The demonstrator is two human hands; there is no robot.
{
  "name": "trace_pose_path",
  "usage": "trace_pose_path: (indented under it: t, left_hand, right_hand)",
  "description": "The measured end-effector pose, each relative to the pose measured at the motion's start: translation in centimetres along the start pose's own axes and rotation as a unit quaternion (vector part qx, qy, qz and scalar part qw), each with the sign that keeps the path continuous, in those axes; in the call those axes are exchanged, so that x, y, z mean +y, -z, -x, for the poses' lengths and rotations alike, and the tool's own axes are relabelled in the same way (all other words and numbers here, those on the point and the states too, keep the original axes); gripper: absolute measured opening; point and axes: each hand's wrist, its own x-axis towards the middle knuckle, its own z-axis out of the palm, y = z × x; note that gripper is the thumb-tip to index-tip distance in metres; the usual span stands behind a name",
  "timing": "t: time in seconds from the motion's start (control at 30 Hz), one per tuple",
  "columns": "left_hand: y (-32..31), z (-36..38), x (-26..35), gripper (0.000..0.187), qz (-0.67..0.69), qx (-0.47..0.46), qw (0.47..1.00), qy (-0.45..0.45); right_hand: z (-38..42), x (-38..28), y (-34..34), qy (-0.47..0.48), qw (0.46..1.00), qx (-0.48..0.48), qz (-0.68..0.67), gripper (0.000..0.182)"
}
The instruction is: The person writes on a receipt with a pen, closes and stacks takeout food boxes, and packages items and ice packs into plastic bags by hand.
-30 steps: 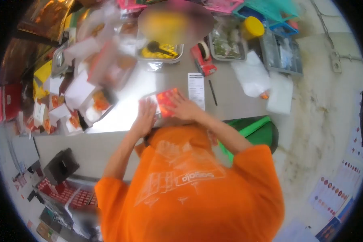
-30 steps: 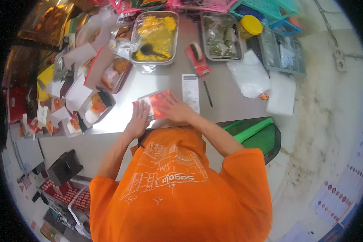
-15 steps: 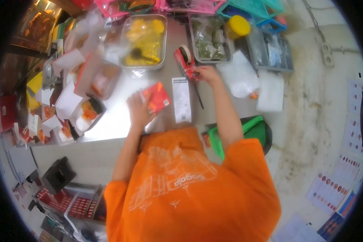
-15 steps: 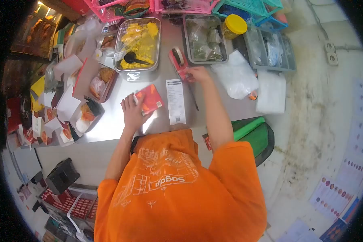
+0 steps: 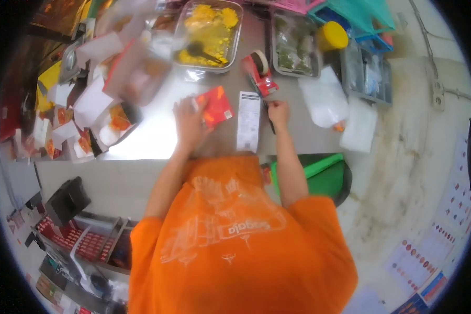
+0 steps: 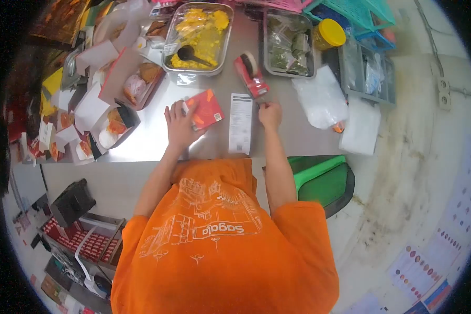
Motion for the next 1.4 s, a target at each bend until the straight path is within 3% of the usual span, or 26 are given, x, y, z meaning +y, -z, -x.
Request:
trace_pose_path:
  t: [0.07,0.13,0.2,0.3,0.4,0.5,0.6,0.73,0.77,0.8,0.87,0.9,0.93,1.0,1.03,1.13,1.17,1.27,1.3,1.4]
  left_hand:
    - [0.0,0.0,-0.3,0.091,0.002,0.004,1.000,0.002]
    - [-0.2,0.3,-0.4,0.091,0.016,0.006,1.000,0.004]
    - [-0.1,0.4,-0.3,0.091,0.034,0.017,0.999,0.005]
    - [-0.4,0.3,-0.6,0.092,0.039,0.016,0.999,0.001]
    - [0.5,-0.1,-0.9,0.091,0.038,0.000,0.999,0.003]
    - [0.8,1.0,-1.8,0.090,0.050,-0.018,0.999,-0.011]
    - [1.9,2.8,-4.8,0.089,0.045,-0.018,0.999,-0.006]
    - [4.7,5.5,-8.3,0.086,0.055,-0.021,0.997,0.046]
    - [5.1,6.0,-8.8,0.077,0.035,0.019,0.998,0.048]
    - [3.8,6.5,-10.1,0.070,0.093,0.044,0.990,0.096]
    - [2.4,5.7,-11.8,0.057,0.214,0.102,0.954,0.181]
    - [3.1,5.0,-10.9,0.049,0.282,0.208,0.897,0.271]
    - [4.9,3.9,-10.7,0.052,0.339,0.153,0.855,0.363]
    - [7.0,1.3,-11.9,0.057,0.440,0.037,0.730,0.521]
    - [5.4,0.7,-13.5,0.059,0.356,0.063,0.785,0.502]
    - [2.8,-1.2,-17.6,0.062,0.252,0.113,0.847,0.455]
    - [2.5,-1.3,-18.2,0.053,0.253,0.146,0.855,0.429]
    - [2.8,0.2,-19.3,0.041,0.190,0.111,0.906,0.362]
    - [3.9,1.0,-18.4,0.036,0.241,0.163,0.886,0.360]
    - [3.1,3.3,-18.5,0.033,0.219,0.162,0.880,0.389]
  right_hand:
    - [2.2,-3.5,2.2,0.018,0.993,-0.105,-0.053,0.022]
    - [7.3,-7.8,2.8,0.011,0.935,-0.255,-0.245,0.026]
    - [12.2,-10.2,0.0,0.066,0.915,-0.286,-0.276,0.026]
    - [13.8,-10.6,-4.0,-0.122,0.917,-0.297,-0.238,0.028]
    - [13.6,-10.0,-4.9,-0.134,0.922,-0.297,-0.208,0.030]
    - [12.8,-9.9,-3.1,0.060,0.930,-0.313,-0.182,0.034]
    - [12.9,-11.1,-4.7,0.093,0.943,-0.316,0.054,0.038]
    - [11.7,-14.2,-6.4,0.185,0.895,-0.365,0.176,0.034]
    - [10.1,-15.5,-6.0,0.213,0.875,-0.386,0.200,0.031]
    - [9.0,-16.9,-5.9,0.234,0.854,-0.406,0.225,0.029]
    - [6.4,-21.6,-6.4,0.221,0.910,-0.322,0.142,0.029]
    - [5.4,-24.2,-6.9,0.269,0.923,-0.269,0.058,0.031]
    - [5.0,-26.6,-7.7,0.313,0.925,-0.216,-0.026,0.033]
    - [4.1,-30.5,-11.2,0.317,0.922,-0.225,0.003,0.034]
    - [4.2,-32.1,-12.5,0.318,0.920,-0.228,0.018,0.035]
    - [4.5,-36.0,-14.4,0.260,0.942,-0.199,0.081,0.035]
    - [4.1,-36.6,-14.9,0.247,0.942,-0.190,0.122,0.032]
    - [2.2,-37.2,-14.4,0.305,0.890,-0.247,0.231,0.028]
    - [2.3,-36.9,-14.1,0.317,0.886,-0.237,0.239,0.022]
    - [4.6,-36.4,-10.8,0.366,0.864,-0.230,0.259,0.018]
